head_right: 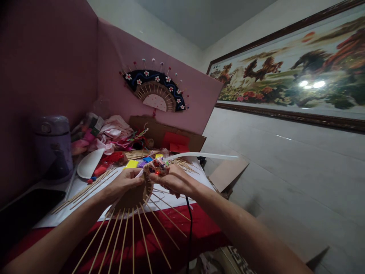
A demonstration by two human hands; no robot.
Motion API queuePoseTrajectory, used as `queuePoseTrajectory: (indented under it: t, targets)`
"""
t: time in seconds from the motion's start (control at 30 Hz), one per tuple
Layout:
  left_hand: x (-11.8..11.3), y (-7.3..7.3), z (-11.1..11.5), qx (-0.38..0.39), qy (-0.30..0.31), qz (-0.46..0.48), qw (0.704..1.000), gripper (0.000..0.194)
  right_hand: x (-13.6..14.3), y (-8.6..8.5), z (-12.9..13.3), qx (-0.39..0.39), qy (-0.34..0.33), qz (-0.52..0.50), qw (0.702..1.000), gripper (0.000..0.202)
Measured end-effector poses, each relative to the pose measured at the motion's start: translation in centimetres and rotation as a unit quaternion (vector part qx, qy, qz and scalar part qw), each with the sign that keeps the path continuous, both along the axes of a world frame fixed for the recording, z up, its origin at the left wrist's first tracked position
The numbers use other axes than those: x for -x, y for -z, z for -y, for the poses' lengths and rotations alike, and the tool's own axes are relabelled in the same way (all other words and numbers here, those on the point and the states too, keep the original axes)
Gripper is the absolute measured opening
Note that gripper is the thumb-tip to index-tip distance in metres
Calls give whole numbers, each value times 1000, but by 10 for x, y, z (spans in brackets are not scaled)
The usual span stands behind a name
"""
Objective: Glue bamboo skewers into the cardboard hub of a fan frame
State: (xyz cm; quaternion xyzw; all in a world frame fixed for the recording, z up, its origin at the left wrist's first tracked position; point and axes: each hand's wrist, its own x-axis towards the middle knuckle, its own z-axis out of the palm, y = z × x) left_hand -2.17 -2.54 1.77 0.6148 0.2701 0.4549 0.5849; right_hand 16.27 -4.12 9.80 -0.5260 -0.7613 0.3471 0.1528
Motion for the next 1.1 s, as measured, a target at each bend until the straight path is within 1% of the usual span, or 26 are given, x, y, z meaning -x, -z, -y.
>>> queuePoseTrajectory:
  t: [0.17,0.33,0.53,0.67,0.8,1.0,1.1]
  targets:
    - [0,-1,2,4,-1,-5,1000,21,-5,1,-1,-1,6,7,1000,52]
    - [-1,-1,1,10,-4,0,1000,23,-4,4,-3,-4,-8,4,1000,51]
    - [0,0,0,5,-29,-14,999,18,-10,7,-3,5,-16,-5,1000,48]
    - [1,-1,0,3,-32,-13,999,19,-13,4,0,22,-2,10,1000,49]
    - [1,-2,1,-7,-42,-10,999,17,-12,0,4,17,4,10,1000,49]
    - [1,-5,1,-14,-43,-17,999,20,-11,4,3,33,3,-20,999,47]
    - [1,-4,0,-14,-64,-15,998,18,-14,4,5,37,2,-49,998,46]
